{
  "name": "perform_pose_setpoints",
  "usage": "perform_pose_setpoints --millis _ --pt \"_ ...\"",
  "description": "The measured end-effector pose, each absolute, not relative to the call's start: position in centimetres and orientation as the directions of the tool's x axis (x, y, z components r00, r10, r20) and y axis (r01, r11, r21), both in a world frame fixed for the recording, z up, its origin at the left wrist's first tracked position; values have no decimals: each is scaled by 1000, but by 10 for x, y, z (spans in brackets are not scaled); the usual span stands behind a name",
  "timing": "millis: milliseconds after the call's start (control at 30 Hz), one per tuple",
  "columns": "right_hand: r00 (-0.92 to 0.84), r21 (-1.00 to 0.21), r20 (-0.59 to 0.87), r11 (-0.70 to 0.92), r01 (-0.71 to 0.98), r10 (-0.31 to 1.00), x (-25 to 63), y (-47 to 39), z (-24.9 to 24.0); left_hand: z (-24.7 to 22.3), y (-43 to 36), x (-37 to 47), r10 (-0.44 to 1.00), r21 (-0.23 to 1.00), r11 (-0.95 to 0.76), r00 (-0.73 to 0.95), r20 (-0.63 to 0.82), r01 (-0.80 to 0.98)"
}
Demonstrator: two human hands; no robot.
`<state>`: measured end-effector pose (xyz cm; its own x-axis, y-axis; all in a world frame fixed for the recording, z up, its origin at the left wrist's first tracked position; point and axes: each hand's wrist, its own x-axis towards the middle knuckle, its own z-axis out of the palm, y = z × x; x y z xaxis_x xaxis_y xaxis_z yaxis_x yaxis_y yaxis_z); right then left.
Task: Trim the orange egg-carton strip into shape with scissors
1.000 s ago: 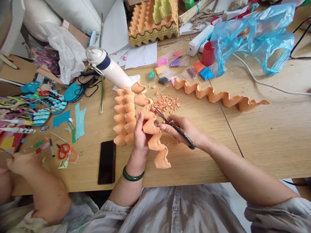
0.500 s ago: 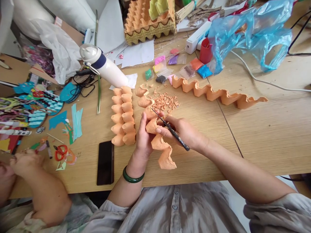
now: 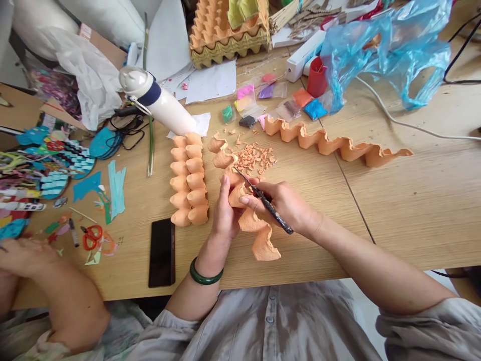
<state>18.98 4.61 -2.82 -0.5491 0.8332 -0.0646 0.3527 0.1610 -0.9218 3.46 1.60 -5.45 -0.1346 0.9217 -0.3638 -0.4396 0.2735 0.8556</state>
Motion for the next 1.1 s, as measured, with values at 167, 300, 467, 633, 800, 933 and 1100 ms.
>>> perform_pose_setpoints --millis 167,300,467,633,800,933,1100 --pt "-531 -910 -16 207 358 847 188 44 -32 -52 16 36 914 825 291 -114 -389 -485" --pt "-514 -914 1 209 347 858 186 44 -37 -48 16 36 903 789 297 -108 -415 -538" --pt "-475 -904 -58 156 399 878 190 50 -33 -39 16 33 900 780 269 -140 -412 -564" --pt "-396 -758 38 285 587 918 198 58 -29 -40 17 30 902 779 261 -143 -407 -571" --pt "-407 -493 268 487 721 873 200 61 -37 -49 16 32 899 775 269 -140 -415 -572" --pt "-501 -393 318 593 703 805 198 61 -44 -51 15 35 900 751 257 -132 -415 -608" --pt "-526 -293 356 627 722 772 198 61 -51 -47 15 38 909 748 250 -117 -400 -615"
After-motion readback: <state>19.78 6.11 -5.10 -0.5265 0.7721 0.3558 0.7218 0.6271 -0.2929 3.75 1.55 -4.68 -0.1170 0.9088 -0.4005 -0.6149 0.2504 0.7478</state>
